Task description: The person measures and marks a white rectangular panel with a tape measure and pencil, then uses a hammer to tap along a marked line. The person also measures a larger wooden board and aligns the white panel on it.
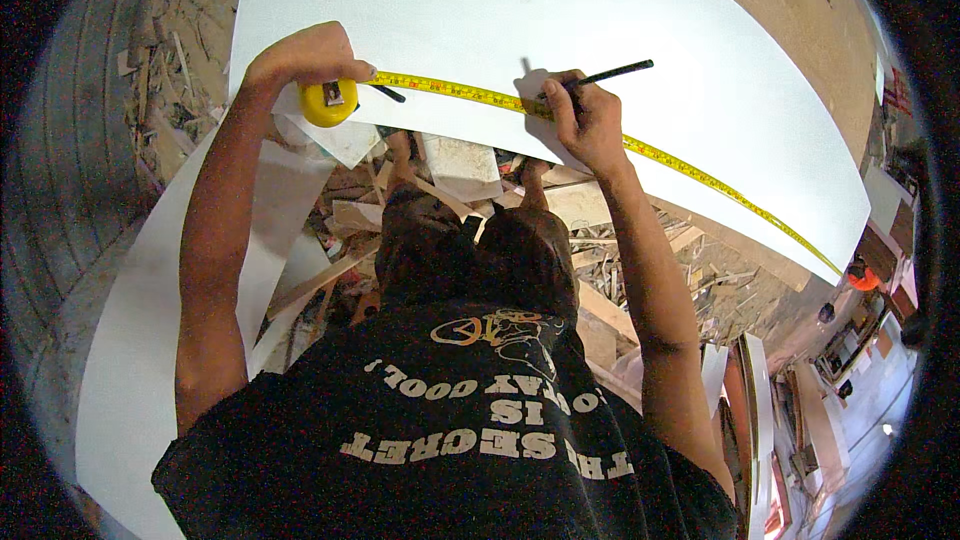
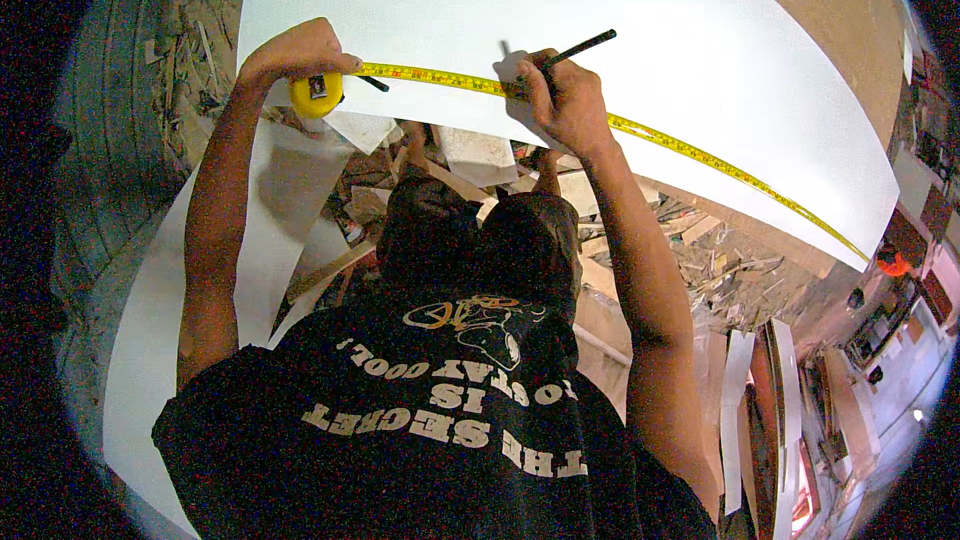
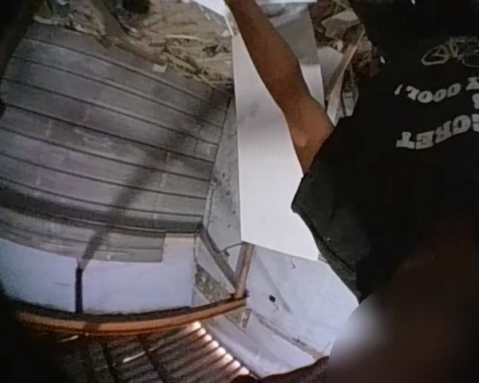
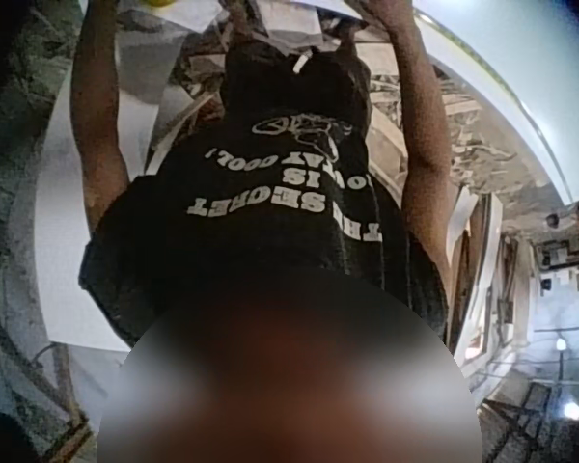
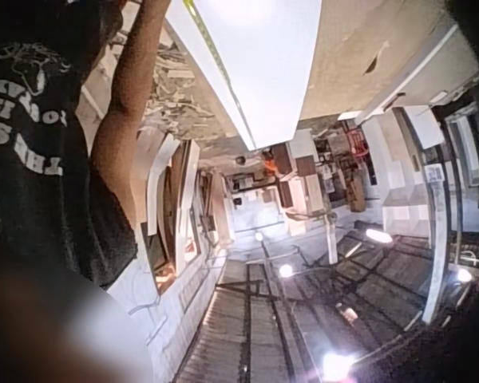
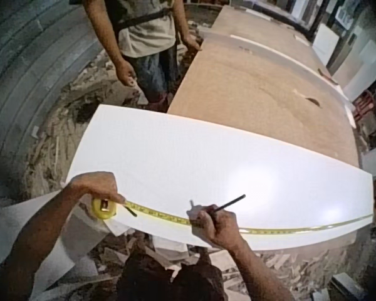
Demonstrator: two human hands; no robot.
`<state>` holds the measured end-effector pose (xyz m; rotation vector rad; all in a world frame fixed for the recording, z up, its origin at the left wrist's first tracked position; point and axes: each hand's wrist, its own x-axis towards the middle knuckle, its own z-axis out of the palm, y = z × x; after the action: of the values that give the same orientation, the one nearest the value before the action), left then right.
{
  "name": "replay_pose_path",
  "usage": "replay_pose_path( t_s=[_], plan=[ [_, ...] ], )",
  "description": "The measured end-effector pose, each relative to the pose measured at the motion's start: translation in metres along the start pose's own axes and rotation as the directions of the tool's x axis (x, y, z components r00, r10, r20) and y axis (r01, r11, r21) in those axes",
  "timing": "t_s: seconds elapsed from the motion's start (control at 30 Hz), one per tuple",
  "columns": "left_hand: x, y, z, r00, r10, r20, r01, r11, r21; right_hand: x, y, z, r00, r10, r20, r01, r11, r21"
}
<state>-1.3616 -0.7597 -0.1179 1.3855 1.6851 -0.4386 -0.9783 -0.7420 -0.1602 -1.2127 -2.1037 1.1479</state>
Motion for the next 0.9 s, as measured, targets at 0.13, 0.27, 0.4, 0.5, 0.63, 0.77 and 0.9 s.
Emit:
replay_pose_path(
  t_s=[0.13, 0.27, 0.4, 0.5, 0.63, 0.77, 0.9],
  plan=[
    [0.0016, -0.001, -0.0011, 0.999, 0.043, 0.013, -0.043, 0.998, 0.046, -0.0002, 0.0004, -0.0004, 1.0, 0.021, 0.017, -0.021, 0.999, -0.033],
    [0.0019, -0.0007, -0.0028, 0.999, 0.019, 0.034, -0.021, 0.998, 0.061, -0.0012, 0.0007, -0.0006, 1.0, -0.011, 0.001, 0.012, 0.999, -0.037],
    [0.0011, -0.0024, -0.0041, 0.979, 0.195, 0.065, -0.205, 0.956, 0.21, -0.0006, 0.0021, 0.0014, 1.0, 0.013, -0.011, -0.013, 1.0, -0.02],
    [0.0022, -0.0034, -0.0017, 0.999, 0.02, 0.031, -0.021, 0.999, 0.033, -0.0006, 0.0037, 0.0012, 1.0, -0.013, -0.013, 0.013, 0.999, -0.031],
    [0.0039, -0.0044, 0.0004, 0.996, 0.091, 0.017, -0.091, 0.995, 0.051, -0.002, 0.005, 0.0008, 1.0, -0.026, -0.007, 0.026, 1.0, -0.009],
    [0.0015, -0.0031, -0.0017, 0.999, 0.042, 0.019, -0.042, 0.998, 0.041, -0.0029, 0.0039, 0.0011, 1.0, -0.015, -0.013, 0.015, 1.0, -0.026],
    [-0.0017, 0.0011, -0.0045, 0.998, 0.048, 0.038, -0.049, 0.998, 0.036, -0.0004, 0.0029, -0.0002, 1.0, -0.015, -0.004, 0.014, 0.998, -0.057]
  ],
)
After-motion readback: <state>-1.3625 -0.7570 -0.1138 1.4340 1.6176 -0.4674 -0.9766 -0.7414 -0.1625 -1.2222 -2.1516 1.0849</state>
